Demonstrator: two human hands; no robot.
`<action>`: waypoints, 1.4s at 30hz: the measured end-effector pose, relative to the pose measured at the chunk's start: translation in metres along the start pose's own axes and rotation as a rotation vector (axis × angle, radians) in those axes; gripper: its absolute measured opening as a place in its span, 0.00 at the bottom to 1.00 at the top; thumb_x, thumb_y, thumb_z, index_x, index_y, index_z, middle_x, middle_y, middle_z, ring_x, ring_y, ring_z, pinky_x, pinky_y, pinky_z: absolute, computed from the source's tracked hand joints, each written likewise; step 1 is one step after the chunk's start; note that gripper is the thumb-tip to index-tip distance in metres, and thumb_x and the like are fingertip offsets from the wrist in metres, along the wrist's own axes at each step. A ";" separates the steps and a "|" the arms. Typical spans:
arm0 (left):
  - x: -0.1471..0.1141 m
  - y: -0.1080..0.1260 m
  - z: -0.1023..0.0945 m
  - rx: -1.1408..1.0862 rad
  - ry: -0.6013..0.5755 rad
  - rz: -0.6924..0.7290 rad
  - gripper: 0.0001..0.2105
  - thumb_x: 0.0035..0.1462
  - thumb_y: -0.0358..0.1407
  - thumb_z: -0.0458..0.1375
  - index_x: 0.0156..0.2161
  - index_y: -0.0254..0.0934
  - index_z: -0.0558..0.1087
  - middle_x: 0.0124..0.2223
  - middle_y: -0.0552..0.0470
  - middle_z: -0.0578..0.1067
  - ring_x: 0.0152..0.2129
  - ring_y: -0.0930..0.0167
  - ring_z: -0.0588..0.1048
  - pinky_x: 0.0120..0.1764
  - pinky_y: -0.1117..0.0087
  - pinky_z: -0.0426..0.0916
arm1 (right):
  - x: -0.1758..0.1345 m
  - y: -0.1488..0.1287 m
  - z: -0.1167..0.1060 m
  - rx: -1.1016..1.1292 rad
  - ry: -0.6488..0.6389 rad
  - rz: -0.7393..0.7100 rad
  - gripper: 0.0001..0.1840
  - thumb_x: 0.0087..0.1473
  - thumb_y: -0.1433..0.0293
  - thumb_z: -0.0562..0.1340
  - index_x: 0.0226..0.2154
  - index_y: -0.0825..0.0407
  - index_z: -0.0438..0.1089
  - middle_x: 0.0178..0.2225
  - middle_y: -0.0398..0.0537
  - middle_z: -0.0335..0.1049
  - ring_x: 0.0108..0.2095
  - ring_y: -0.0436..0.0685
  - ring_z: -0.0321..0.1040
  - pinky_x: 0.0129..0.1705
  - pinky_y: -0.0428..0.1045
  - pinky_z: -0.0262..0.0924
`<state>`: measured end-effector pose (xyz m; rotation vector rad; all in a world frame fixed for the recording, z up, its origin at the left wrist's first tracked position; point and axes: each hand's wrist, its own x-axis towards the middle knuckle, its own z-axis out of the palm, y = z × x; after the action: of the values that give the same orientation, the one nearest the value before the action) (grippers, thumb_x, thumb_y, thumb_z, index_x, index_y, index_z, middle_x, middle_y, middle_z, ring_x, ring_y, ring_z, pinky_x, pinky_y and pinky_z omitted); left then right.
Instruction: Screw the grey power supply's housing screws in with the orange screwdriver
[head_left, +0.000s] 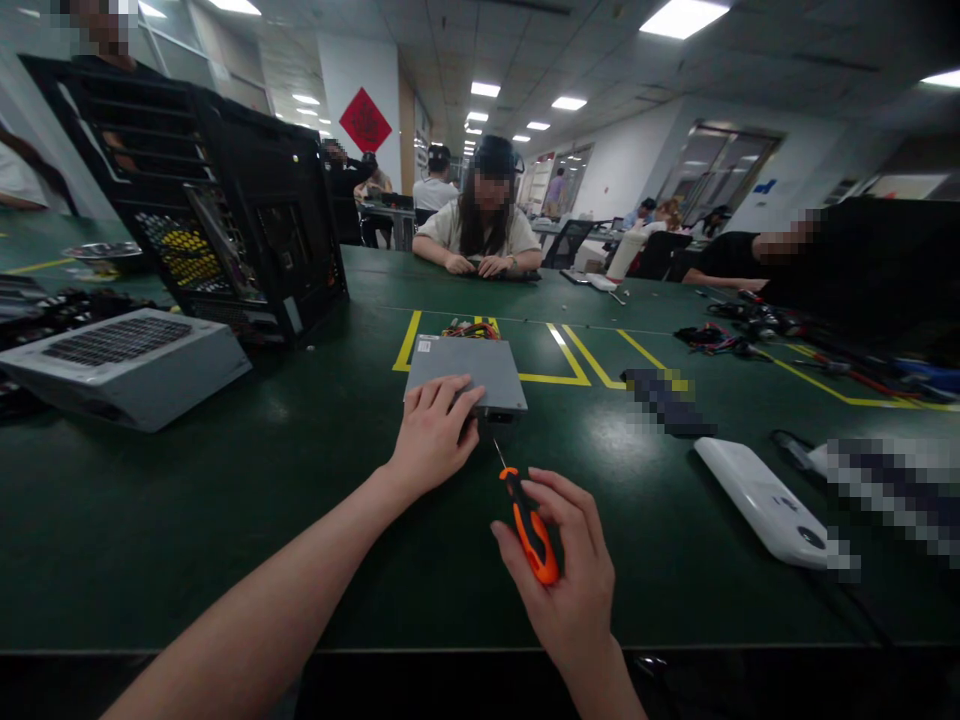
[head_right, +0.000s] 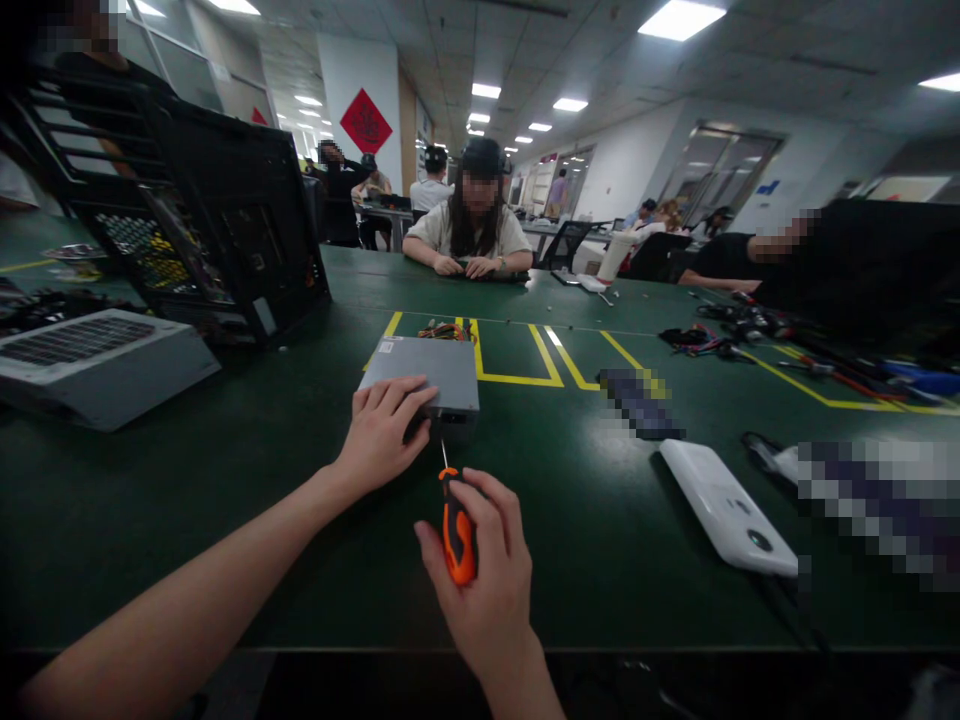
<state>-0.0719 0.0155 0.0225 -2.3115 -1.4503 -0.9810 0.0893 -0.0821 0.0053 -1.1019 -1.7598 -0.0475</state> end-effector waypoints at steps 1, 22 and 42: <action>0.000 0.000 0.000 -0.002 0.001 0.000 0.17 0.55 0.33 0.51 0.51 0.40 0.65 0.53 0.46 0.67 0.50 0.61 0.62 0.48 0.57 0.57 | -0.001 0.000 0.000 0.003 0.009 0.050 0.20 0.50 0.67 0.61 0.46 0.52 0.60 0.43 0.54 0.65 0.37 0.55 0.69 0.34 0.50 0.68; 0.001 0.001 -0.002 -0.016 0.017 -0.005 0.17 0.55 0.33 0.51 0.50 0.41 0.66 0.52 0.46 0.68 0.49 0.60 0.63 0.47 0.56 0.58 | -0.009 -0.001 0.004 -0.057 -0.004 0.080 0.10 0.52 0.72 0.57 0.40 0.52 0.62 0.30 0.45 0.68 0.28 0.50 0.68 0.30 0.46 0.65; 0.001 0.001 -0.001 0.011 0.002 -0.004 0.16 0.56 0.34 0.50 0.51 0.40 0.65 0.53 0.47 0.67 0.50 0.62 0.62 0.48 0.59 0.56 | -0.011 -0.001 0.009 -0.137 -0.058 -0.034 0.12 0.50 0.80 0.56 0.39 0.54 0.65 0.31 0.48 0.61 0.31 0.51 0.62 0.31 0.48 0.63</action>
<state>-0.0709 0.0152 0.0237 -2.3007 -1.4567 -0.9737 0.0828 -0.0852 -0.0072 -1.1816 -1.8494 -0.1608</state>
